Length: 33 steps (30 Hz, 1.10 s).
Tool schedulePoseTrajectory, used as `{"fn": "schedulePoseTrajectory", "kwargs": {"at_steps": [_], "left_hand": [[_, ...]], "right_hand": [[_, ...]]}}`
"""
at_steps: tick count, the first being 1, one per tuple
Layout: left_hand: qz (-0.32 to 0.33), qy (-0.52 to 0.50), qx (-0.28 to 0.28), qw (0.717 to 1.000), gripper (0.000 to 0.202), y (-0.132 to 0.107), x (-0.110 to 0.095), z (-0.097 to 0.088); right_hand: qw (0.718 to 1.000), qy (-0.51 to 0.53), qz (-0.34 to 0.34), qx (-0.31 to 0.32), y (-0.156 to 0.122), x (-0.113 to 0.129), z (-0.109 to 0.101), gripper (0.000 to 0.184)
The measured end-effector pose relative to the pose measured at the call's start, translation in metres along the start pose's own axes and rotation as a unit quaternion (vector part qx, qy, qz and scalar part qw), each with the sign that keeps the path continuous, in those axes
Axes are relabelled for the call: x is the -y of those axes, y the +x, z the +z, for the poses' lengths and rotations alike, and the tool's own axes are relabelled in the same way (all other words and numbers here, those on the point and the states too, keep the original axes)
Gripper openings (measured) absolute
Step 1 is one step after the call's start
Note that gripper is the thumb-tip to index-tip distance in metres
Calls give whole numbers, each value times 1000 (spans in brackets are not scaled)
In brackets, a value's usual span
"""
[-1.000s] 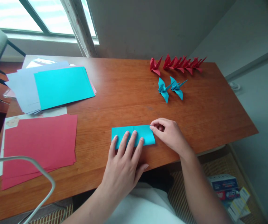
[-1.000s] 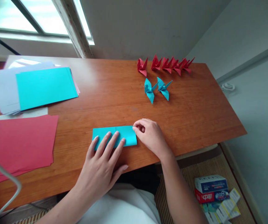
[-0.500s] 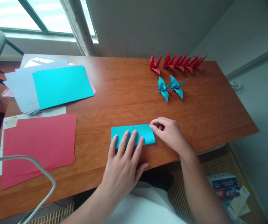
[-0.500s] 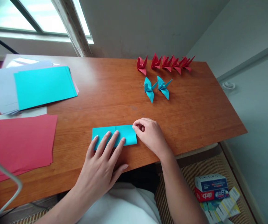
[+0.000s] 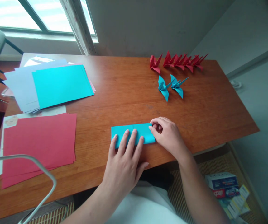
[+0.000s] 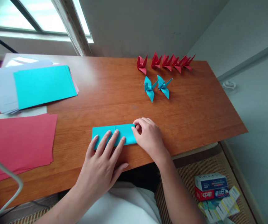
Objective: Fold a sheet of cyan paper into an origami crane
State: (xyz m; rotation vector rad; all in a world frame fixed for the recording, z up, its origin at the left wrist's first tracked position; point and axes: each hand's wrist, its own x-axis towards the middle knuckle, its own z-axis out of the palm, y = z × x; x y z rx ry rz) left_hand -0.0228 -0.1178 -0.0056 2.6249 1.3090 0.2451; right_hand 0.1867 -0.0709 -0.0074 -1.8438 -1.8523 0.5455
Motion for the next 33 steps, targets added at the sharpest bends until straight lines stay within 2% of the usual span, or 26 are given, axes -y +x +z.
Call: {"fn": "schedulePoseTrajectory", "kwargs": {"at_steps": [7, 33], "left_hand": [[-1, -3, -5, 1000, 68, 0, 0, 0], [0, 7, -11, 1000, 73, 0, -1, 2]], "right_hand": [[999, 0, 32, -8, 1, 2, 1, 8], [999, 6, 33, -1, 0, 4, 0, 14]]}}
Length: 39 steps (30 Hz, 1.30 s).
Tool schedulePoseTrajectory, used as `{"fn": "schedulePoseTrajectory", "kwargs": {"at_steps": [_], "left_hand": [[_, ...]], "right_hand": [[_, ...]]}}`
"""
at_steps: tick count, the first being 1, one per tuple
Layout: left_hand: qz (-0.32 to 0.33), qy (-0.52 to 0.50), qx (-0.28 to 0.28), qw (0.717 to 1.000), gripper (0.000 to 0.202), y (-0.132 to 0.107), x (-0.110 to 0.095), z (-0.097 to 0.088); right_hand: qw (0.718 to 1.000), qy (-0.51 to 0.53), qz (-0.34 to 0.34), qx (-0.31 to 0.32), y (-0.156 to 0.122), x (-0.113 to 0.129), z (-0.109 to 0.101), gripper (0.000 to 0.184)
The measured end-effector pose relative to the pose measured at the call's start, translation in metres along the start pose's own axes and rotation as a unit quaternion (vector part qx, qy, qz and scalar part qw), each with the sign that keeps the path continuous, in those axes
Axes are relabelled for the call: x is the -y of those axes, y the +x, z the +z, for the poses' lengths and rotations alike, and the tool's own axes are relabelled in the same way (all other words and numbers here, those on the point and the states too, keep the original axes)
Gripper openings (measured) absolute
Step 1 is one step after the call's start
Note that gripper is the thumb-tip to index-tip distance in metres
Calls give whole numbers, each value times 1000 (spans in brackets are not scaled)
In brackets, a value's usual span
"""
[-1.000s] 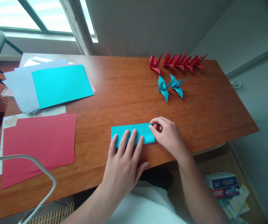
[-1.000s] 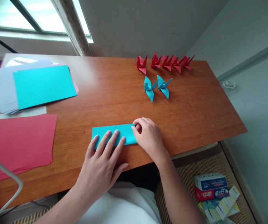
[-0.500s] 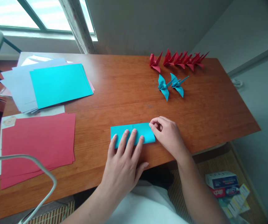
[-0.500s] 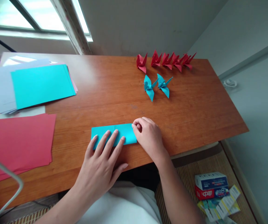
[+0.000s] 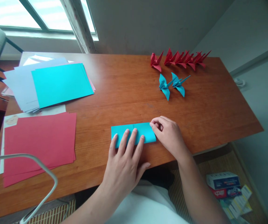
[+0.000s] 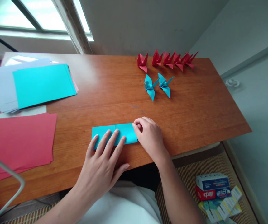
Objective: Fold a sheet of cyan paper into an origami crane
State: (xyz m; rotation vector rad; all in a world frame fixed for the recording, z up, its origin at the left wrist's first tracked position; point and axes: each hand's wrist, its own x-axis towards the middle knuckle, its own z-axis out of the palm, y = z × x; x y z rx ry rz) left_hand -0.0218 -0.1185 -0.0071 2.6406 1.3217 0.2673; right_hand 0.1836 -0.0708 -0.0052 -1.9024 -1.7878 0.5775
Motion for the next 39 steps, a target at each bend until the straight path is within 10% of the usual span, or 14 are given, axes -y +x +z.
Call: {"fn": "schedulePoseTrajectory", "kwargs": {"at_steps": [39], "left_hand": [[23, 55, -41, 997, 41, 3, 6, 1]], "right_hand": [[1000, -11, -4, -12, -4, -3, 1, 13]]}}
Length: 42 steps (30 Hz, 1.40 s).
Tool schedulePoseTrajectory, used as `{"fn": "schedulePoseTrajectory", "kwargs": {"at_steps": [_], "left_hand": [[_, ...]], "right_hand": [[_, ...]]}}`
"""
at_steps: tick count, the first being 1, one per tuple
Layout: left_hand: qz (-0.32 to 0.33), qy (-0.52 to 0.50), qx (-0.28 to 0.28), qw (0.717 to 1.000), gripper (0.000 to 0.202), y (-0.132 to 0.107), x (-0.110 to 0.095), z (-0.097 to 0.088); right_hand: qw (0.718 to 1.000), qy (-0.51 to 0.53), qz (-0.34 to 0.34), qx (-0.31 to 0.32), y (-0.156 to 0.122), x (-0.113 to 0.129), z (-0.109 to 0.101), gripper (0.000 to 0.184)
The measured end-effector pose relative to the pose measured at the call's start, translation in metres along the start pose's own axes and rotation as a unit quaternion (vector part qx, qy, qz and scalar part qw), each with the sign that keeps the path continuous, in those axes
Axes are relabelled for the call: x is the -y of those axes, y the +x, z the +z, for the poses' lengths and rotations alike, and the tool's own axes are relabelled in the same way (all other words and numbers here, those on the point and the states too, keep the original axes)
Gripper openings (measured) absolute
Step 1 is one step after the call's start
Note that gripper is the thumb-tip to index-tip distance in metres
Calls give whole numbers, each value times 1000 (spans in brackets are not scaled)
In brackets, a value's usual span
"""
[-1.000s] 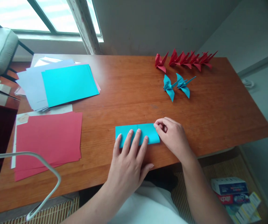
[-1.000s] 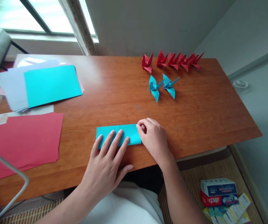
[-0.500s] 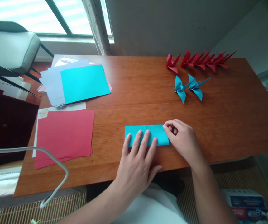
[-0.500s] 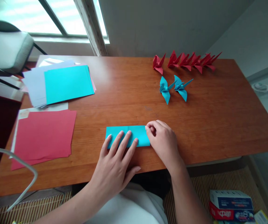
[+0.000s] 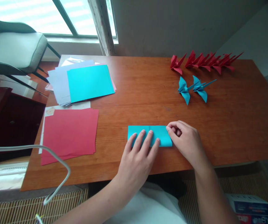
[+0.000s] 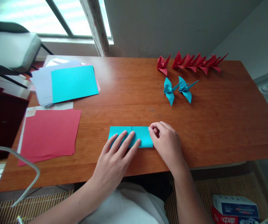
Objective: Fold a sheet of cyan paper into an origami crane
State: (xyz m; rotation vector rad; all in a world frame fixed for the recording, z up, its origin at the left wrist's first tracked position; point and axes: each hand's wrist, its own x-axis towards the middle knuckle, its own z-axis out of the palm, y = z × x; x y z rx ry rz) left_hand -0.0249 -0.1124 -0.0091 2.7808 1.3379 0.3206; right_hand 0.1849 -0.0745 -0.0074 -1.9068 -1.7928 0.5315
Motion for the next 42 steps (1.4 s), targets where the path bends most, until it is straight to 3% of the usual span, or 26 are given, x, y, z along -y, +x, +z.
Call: {"fn": "schedulePoseTrajectory", "kwargs": {"at_steps": [42], "left_hand": [[1, -11, 3, 1000, 39, 2, 0, -2]], "right_hand": [[1000, -4, -9, 4, -1, -2, 0, 17]]}}
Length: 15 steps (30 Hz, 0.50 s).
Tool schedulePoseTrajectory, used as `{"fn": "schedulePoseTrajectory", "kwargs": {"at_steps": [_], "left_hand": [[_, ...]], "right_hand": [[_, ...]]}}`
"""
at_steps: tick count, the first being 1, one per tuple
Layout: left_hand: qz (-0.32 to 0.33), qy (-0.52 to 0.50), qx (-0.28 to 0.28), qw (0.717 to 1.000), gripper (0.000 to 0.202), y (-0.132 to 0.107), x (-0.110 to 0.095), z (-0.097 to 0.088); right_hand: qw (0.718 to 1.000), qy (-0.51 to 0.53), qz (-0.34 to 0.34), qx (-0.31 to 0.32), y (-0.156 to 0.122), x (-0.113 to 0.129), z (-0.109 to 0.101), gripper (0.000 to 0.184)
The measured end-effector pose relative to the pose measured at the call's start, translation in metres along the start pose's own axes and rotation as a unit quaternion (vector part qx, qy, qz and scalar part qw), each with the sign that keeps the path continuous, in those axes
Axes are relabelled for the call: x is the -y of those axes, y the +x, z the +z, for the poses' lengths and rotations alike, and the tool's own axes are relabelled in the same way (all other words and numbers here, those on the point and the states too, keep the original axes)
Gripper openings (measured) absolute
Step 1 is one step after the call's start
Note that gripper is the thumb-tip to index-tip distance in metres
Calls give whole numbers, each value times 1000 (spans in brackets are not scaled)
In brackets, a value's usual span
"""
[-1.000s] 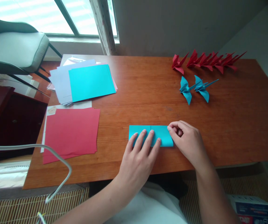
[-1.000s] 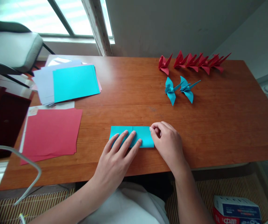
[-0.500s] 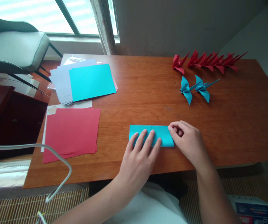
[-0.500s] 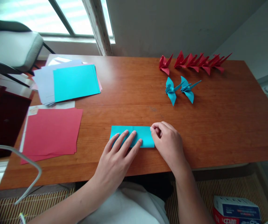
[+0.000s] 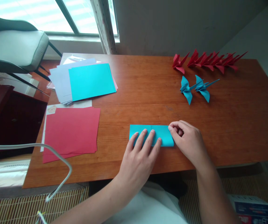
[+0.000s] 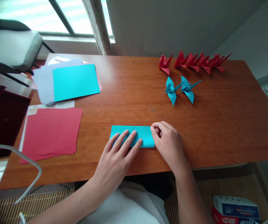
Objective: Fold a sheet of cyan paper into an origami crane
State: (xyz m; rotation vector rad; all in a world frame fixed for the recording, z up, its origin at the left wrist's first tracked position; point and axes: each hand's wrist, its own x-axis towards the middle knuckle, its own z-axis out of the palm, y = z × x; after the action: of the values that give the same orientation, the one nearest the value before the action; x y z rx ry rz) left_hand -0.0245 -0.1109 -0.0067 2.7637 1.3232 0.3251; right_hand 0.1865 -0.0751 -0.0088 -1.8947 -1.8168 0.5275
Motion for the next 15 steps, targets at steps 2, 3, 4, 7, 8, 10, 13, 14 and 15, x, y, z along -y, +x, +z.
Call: {"fn": "schedulePoseTrajectory", "kwargs": {"at_steps": [2, 3, 4, 7, 8, 10, 13, 14, 15], "left_hand": [[-1, 1, 0, 1000, 39, 0, 0, 0], [-1, 2, 1, 1000, 39, 0, 0, 0], [-1, 3, 1, 1000, 39, 0, -1, 0], [-2, 8, 4, 1000, 39, -1, -1, 0], [-3, 9, 4, 1000, 39, -1, -1, 0], [-4, 10, 5, 1000, 39, 0, -2, 0], [-4, 10, 3, 1000, 39, 0, -2, 0], [-4, 10, 4, 1000, 39, 0, -2, 0], [-5, 10, 4, 1000, 39, 0, -2, 0]], "right_hand": [[1000, -1, 0, -2, 0, 0, 0, 17], [1000, -1, -1, -3, 0, 0, 0, 17], [1000, 0, -2, -4, 0, 0, 0, 17], [1000, 0, -1, -5, 0, 1, 0, 17], [1000, 1, 0, -5, 0, 1, 0, 16], [1000, 2, 2, -5, 0, 1, 0, 15], [1000, 2, 6, -5, 0, 2, 0, 14], [1000, 1, 7, -6, 0, 2, 0, 14], [1000, 1, 9, -5, 0, 2, 0, 14]]}}
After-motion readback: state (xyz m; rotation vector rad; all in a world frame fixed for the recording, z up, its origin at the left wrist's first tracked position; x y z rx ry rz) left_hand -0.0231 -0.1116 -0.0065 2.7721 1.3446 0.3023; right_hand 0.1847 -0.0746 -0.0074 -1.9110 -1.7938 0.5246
